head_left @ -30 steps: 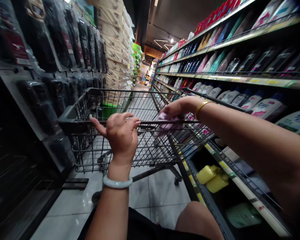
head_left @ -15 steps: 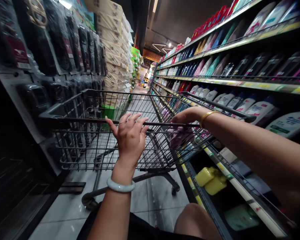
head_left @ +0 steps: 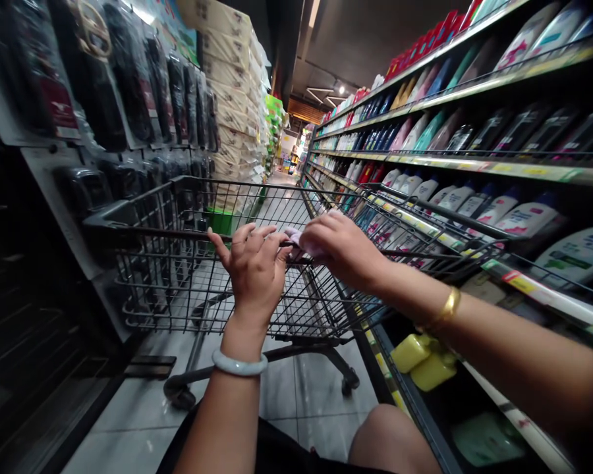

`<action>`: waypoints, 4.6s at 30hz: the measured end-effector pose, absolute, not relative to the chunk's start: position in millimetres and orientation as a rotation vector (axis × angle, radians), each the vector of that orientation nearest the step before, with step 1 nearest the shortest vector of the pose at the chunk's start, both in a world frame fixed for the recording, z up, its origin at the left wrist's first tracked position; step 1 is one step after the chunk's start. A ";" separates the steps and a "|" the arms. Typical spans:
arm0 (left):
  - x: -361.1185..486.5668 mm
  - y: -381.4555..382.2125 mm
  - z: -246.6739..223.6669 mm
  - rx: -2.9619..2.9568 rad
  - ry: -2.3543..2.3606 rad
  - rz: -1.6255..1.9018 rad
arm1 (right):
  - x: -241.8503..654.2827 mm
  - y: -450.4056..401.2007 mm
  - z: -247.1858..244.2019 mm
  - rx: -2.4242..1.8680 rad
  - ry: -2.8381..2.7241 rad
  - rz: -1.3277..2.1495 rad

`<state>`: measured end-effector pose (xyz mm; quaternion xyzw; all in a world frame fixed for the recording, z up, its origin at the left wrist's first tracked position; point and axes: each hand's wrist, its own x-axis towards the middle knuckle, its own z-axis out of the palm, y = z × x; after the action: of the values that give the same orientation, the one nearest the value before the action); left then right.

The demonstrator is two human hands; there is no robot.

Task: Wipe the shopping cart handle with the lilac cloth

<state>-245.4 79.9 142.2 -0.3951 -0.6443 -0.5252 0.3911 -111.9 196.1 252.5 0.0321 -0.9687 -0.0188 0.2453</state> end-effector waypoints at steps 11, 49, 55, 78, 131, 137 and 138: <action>-247.6 77.2 140.6 -1.002 -1.628 -1.333 | -54.6 168.7 241.9 0.110 -2.351 -0.428; -243.5 75.0 140.2 -0.999 -1.674 -1.278 | -91.8 216.0 209.3 0.053 -2.203 -0.257; -241.5 76.7 141.4 -0.978 -1.685 -1.283 | -93.9 209.8 183.1 0.017 -2.006 -0.282; -211.9 96.1 149.4 -1.101 -1.688 -1.235 | -76.1 231.0 121.3 -0.028 -1.646 -0.179; -170.8 220.8 267.3 -2.065 -2.513 -0.183 | -6.3 328.6 140.3 -0.556 -1.218 0.109; -164.2 222.5 269.5 -2.070 -2.714 -0.215 | 0.1 348.5 120.7 -0.724 -1.000 0.173; -162.6 223.1 270.5 -2.078 -2.745 -0.235 | -4.4 337.8 121.3 -0.673 -1.086 0.177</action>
<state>-162.6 223.1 270.5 -0.5950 -0.7859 -0.0672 -0.1542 -4.4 337.8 121.3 -0.3138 -0.5060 0.0825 0.7991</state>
